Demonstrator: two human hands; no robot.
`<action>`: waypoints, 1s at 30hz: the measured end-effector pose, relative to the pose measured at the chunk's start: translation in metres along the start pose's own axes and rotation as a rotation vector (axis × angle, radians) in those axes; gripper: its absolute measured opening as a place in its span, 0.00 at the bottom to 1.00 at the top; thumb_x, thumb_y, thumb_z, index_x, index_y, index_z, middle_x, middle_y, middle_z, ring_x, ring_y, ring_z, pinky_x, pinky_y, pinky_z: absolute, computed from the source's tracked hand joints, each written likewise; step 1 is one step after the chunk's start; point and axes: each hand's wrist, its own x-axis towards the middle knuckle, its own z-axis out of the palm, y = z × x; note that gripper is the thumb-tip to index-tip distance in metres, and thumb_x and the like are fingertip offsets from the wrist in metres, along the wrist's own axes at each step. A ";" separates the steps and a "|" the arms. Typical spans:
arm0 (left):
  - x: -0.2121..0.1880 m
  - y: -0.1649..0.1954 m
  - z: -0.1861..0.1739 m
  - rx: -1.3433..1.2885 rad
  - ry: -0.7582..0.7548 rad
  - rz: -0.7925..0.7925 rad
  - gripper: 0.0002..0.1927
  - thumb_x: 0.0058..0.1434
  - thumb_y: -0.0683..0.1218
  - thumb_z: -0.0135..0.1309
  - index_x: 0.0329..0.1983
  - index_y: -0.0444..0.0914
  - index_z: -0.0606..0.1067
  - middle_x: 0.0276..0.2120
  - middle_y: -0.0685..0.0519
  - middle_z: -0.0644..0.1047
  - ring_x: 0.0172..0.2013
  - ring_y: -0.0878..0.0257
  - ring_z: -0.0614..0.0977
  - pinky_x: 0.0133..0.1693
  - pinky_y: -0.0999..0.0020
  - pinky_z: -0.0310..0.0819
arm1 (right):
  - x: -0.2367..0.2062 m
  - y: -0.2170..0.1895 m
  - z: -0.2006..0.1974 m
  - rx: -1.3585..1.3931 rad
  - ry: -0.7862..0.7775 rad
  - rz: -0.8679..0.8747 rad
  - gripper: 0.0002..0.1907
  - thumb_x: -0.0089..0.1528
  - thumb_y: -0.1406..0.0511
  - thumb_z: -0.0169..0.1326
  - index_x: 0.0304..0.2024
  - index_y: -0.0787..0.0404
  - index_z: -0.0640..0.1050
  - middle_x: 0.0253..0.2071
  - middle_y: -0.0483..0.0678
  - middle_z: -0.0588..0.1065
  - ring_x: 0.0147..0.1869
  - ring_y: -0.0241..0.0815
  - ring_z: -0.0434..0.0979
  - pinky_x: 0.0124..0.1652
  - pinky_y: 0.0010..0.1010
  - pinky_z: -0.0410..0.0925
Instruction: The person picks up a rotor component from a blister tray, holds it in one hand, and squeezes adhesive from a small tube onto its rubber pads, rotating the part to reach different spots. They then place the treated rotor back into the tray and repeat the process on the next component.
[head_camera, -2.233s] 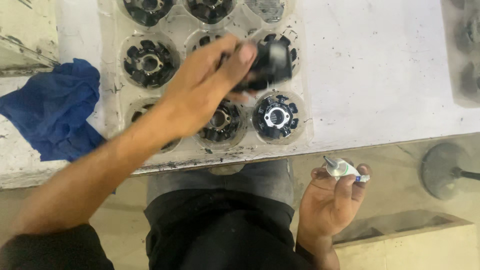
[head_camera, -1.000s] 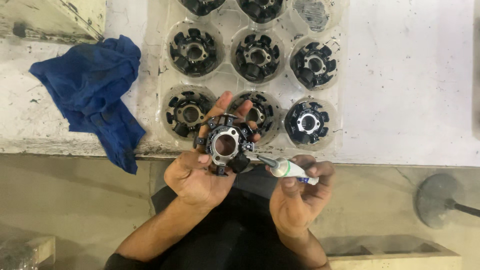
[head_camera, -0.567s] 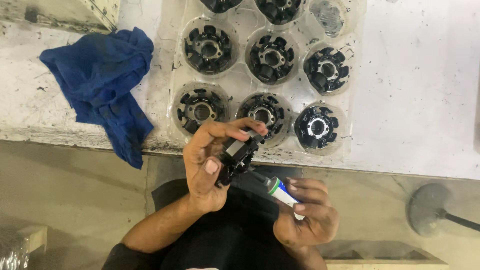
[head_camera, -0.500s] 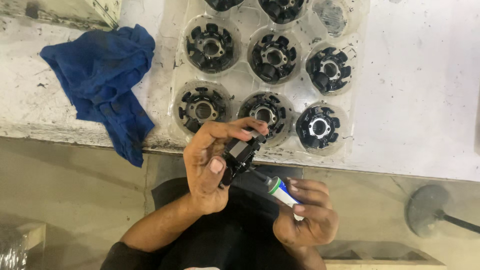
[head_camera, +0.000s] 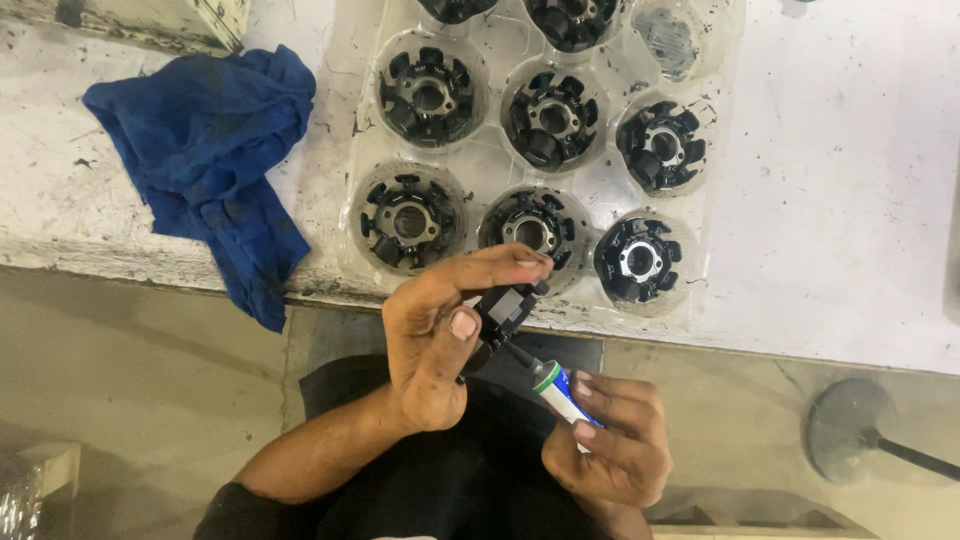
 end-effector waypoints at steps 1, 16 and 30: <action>0.000 -0.001 0.001 -0.038 0.010 -0.022 0.24 0.80 0.53 0.45 0.59 0.24 0.74 0.56 0.36 0.78 0.59 0.52 0.80 0.65 0.59 0.70 | 0.000 0.001 0.000 0.000 0.007 -0.010 0.19 0.55 0.82 0.54 0.41 0.60 0.65 0.36 0.57 0.74 0.40 0.54 0.80 0.39 0.39 0.81; -0.007 -0.009 0.011 -0.210 0.063 -0.102 0.22 0.80 0.53 0.45 0.56 0.26 0.72 0.57 0.36 0.75 0.60 0.52 0.78 0.68 0.55 0.69 | 0.000 -0.002 -0.012 -0.045 -0.009 0.001 0.17 0.56 0.82 0.55 0.39 0.61 0.65 0.35 0.58 0.74 0.39 0.54 0.82 0.38 0.37 0.82; -0.006 -0.006 0.009 -0.420 0.087 -0.131 0.22 0.77 0.55 0.51 0.57 0.31 0.71 0.55 0.37 0.73 0.56 0.51 0.77 0.62 0.56 0.69 | 0.000 -0.006 -0.012 -0.031 0.005 0.034 0.18 0.59 0.78 0.58 0.41 0.61 0.63 0.36 0.57 0.74 0.41 0.53 0.82 0.39 0.37 0.82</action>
